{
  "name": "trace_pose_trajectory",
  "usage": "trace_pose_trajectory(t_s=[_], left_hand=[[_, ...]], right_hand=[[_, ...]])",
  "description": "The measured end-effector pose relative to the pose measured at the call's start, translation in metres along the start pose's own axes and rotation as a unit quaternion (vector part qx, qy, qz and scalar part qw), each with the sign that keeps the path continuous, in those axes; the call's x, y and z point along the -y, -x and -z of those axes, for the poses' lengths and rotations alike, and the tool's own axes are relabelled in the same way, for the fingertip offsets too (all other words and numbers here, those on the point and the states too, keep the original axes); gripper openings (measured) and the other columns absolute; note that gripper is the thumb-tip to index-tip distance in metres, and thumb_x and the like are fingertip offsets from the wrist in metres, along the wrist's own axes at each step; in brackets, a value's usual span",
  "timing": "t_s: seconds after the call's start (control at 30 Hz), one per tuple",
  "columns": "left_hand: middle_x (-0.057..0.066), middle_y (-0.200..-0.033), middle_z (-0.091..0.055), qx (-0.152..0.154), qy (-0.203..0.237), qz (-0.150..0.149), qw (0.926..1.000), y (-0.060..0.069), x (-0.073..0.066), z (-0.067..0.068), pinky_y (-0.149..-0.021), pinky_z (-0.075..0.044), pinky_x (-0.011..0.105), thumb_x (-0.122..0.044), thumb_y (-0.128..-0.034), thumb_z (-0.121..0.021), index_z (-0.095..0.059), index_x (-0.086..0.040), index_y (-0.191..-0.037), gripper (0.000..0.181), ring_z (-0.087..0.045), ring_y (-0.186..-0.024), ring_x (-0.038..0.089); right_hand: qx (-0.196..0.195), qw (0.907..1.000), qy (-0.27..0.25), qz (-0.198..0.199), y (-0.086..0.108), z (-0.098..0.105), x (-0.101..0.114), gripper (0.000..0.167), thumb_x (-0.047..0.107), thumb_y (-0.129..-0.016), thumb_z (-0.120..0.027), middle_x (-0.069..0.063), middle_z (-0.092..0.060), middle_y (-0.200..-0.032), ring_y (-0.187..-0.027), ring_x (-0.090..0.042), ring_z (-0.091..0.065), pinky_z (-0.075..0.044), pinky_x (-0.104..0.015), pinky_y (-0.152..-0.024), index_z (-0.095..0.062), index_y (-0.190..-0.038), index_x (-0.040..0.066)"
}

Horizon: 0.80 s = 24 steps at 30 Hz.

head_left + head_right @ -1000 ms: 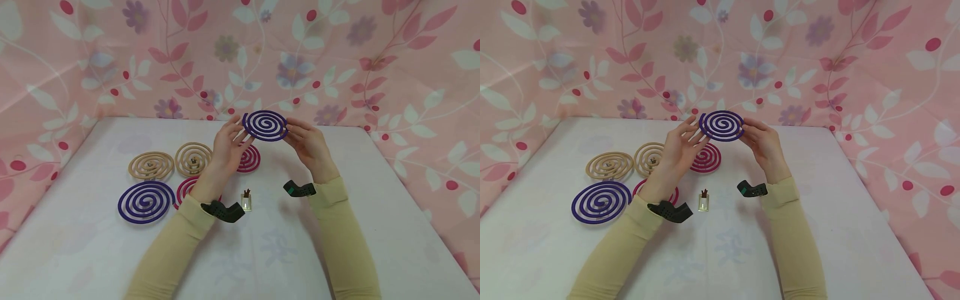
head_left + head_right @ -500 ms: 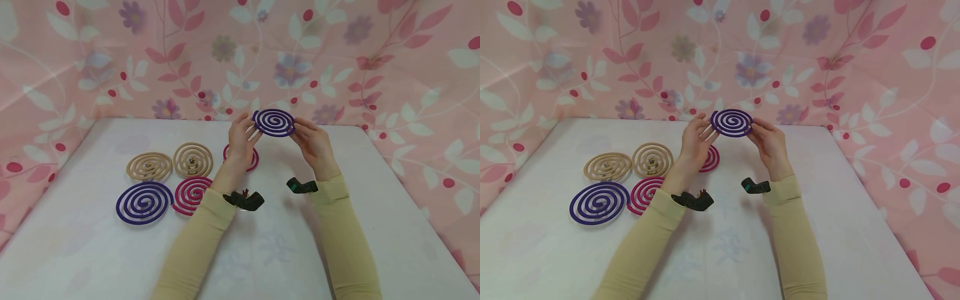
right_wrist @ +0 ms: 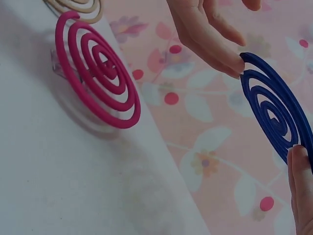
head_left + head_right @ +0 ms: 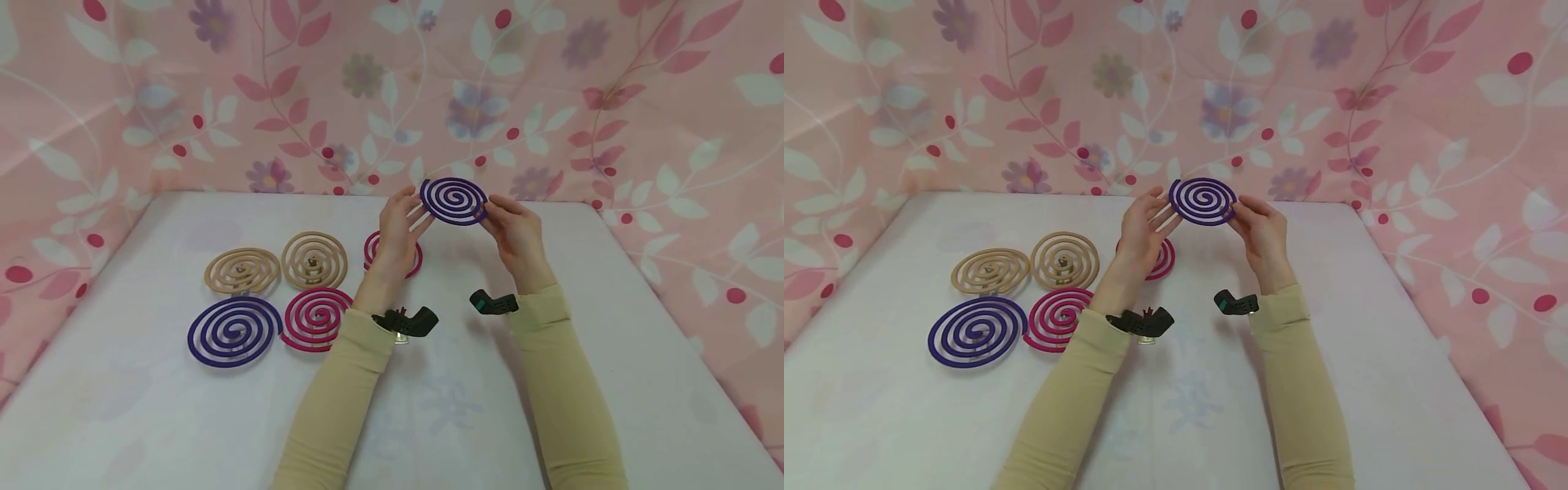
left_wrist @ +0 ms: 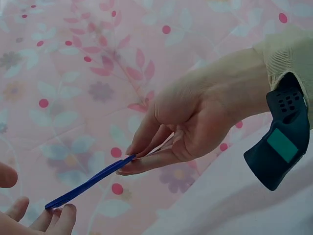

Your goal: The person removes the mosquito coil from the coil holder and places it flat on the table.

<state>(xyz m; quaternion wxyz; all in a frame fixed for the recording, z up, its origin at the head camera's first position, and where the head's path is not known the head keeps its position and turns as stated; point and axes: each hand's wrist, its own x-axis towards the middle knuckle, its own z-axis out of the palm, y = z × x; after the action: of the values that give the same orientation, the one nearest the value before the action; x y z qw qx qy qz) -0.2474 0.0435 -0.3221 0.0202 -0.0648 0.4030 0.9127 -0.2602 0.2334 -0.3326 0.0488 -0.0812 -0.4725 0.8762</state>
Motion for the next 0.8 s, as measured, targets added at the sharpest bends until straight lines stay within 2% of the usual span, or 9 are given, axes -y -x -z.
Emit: trace_pose_trajectory(t_s=[0.2, 0.33, 0.57, 0.8], left_hand=[[0.023, -0.134, -0.053, -0.004, -0.026, 0.021, 0.9994, -0.008, 0.010, 0.007, -0.107, -0.049, 0.042, -0.007, -0.0993, -0.046, -0.045, 0.002, -0.140, 0.042, -0.058, -0.120, 0.033], [0.025, -0.138, -0.050, 0.006, -0.039, 0.037, 0.9985, -0.010, 0.015, 0.010, -0.108, -0.048, 0.043, -0.007, -0.1004, -0.045, -0.039, 0.005, -0.145, 0.047, -0.055, -0.123, 0.034], [0.025, -0.143, -0.046, 0.013, -0.060, 0.058, 0.9964, -0.011, 0.023, 0.011, -0.110, -0.046, 0.044, -0.003, -0.0969, -0.045, -0.041, 0.006, -0.145, 0.049, -0.053, -0.127, 0.036], [0.023, -0.150, -0.042, 0.027, -0.081, 0.076, 0.9935, -0.012, 0.033, 0.011, -0.113, -0.043, 0.044, -0.004, -0.0990, -0.046, -0.037, 0.006, -0.146, 0.049, -0.047, -0.131, 0.036]], right_hand=[[-0.027, 0.9969, 0.073, 0.008, -0.004, 0.007, -0.008, 0.015, -0.010, -0.092, -0.061, -0.010, -0.067, -0.092, -0.076, -0.014, -0.071, -0.060, -0.025, -0.079, -0.064, -0.102, 0.001], [-0.044, 0.9917, 0.120, 0.009, -0.006, 0.014, -0.011, 0.017, -0.006, -0.093, -0.062, -0.008, -0.068, -0.091, -0.077, -0.013, -0.070, -0.059, -0.023, -0.080, -0.061, -0.109, 0.001], [-0.047, 0.9894, 0.137, 0.001, -0.007, 0.025, -0.014, 0.029, -0.010, -0.091, -0.062, -0.009, -0.069, -0.092, -0.081, -0.015, -0.071, -0.059, -0.025, -0.083, -0.057, -0.119, -0.005], [-0.060, 0.9846, 0.163, -0.020, -0.010, 0.034, -0.017, 0.035, -0.010, -0.092, -0.060, -0.012, -0.063, -0.108, -0.094, -0.017, -0.068, -0.056, -0.024, -0.090, -0.054, -0.126, -0.006]])
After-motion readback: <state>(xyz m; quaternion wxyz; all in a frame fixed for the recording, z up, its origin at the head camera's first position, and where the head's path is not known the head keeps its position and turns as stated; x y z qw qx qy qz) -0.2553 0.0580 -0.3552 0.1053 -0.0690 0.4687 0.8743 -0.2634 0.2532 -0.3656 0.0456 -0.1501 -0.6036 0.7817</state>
